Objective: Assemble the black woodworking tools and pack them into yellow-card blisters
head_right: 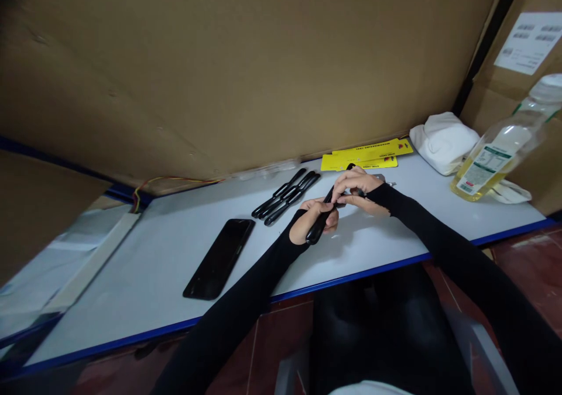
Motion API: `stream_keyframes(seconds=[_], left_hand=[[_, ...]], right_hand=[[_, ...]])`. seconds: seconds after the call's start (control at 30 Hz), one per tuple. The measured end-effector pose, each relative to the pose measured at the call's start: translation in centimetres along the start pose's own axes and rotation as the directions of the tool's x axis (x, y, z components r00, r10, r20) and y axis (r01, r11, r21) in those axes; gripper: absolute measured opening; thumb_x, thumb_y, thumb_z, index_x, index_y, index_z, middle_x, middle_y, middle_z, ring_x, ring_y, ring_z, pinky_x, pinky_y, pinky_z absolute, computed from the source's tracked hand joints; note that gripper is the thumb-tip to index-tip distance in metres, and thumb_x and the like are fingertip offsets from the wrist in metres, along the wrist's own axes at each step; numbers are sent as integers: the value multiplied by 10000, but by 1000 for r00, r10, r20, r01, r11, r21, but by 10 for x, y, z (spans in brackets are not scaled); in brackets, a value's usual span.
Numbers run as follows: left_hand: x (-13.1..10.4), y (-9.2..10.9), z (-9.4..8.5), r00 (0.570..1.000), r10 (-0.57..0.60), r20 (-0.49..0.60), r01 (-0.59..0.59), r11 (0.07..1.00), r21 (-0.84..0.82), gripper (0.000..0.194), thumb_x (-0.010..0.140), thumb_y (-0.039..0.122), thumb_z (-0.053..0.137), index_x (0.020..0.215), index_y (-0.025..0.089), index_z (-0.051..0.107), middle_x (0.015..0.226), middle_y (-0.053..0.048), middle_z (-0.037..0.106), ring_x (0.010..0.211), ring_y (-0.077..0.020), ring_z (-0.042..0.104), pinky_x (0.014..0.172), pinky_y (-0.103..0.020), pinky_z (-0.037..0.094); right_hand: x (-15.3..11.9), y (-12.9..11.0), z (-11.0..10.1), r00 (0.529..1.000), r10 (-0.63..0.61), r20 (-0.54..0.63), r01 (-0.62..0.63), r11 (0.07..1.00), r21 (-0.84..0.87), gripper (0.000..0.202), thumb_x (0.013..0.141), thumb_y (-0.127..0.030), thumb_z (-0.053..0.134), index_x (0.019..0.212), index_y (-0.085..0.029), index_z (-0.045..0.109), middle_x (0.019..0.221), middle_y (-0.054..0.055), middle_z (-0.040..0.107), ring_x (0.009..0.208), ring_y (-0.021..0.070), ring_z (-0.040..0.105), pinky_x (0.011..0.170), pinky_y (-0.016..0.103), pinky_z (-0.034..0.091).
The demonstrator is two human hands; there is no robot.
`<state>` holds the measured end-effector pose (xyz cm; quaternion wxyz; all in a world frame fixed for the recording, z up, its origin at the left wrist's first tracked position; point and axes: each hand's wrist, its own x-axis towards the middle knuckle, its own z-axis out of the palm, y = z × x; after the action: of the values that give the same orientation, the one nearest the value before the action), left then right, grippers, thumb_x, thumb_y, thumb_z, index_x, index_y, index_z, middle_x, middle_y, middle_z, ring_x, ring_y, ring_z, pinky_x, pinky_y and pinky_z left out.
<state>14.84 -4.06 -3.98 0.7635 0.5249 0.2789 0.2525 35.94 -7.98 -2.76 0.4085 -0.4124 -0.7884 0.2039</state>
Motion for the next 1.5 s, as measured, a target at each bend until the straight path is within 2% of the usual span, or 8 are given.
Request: stream_keyframes(seconds=[0.17,0.33,0.53,0.8,1.0,1.2,1.33,1.5], left_hand=[[-6,-1,4,966,223,-130,-181,946,270,237,828,375,660,719,164,657,528,12,575,428,-85,410,460,-245,321],[-8,-4,6,922,357,-152,-282,886,369,267,902,386,656,984,147,743,576,26,596,467,-96,422,490,-243,348],[-5,-8,3,940,301,-159,-235,911,338,281,891,389,640,963,139,747,567,26,596,447,-93,415,462,-240,337],[-4,-14,7,948,265,-177,-208,935,289,281,864,415,650,936,157,733,564,27,610,443,-94,460,463,-234,365],[-1,-1,9,969,111,-222,-84,988,127,196,697,355,625,734,167,667,523,-8,633,387,-105,446,423,-255,347],[4,-2,8,972,52,-229,-34,996,80,162,631,335,621,630,173,615,541,-48,659,384,-108,466,419,-258,354],[6,-6,8,970,-7,-243,9,1000,6,202,603,370,648,582,173,609,511,-34,628,367,-102,437,395,-256,334],[2,-2,12,972,1,-233,20,996,86,167,624,345,614,597,180,618,484,-13,597,356,-110,451,389,-255,343]], right_hand=[[-3,-5,9,982,123,-144,-118,992,46,257,910,-414,762,1082,-223,783,1098,56,632,680,103,515,629,268,474],[0,-8,15,940,163,-299,-172,985,-4,255,864,-438,826,939,-195,797,839,18,673,645,106,515,572,252,413],[-1,-11,10,960,196,-198,-185,980,71,183,940,-320,699,1041,-232,824,1028,58,672,726,113,566,574,236,445],[-2,-9,14,963,194,-189,-190,981,43,287,866,-524,834,915,-241,825,971,26,662,604,77,479,585,264,458],[3,-12,19,936,259,-238,-228,962,147,426,892,-623,771,832,-201,767,922,51,693,725,141,603,647,285,497],[5,-10,36,928,152,-340,-166,986,-11,372,986,-533,690,813,-205,713,886,46,666,740,155,571,688,302,474],[2,2,33,963,142,-229,-164,983,-80,263,933,-473,763,883,-217,793,946,32,657,673,112,500,600,265,406],[2,-6,21,952,251,-174,-234,965,116,342,850,-573,831,826,-232,840,859,27,692,643,110,494,559,274,371]])
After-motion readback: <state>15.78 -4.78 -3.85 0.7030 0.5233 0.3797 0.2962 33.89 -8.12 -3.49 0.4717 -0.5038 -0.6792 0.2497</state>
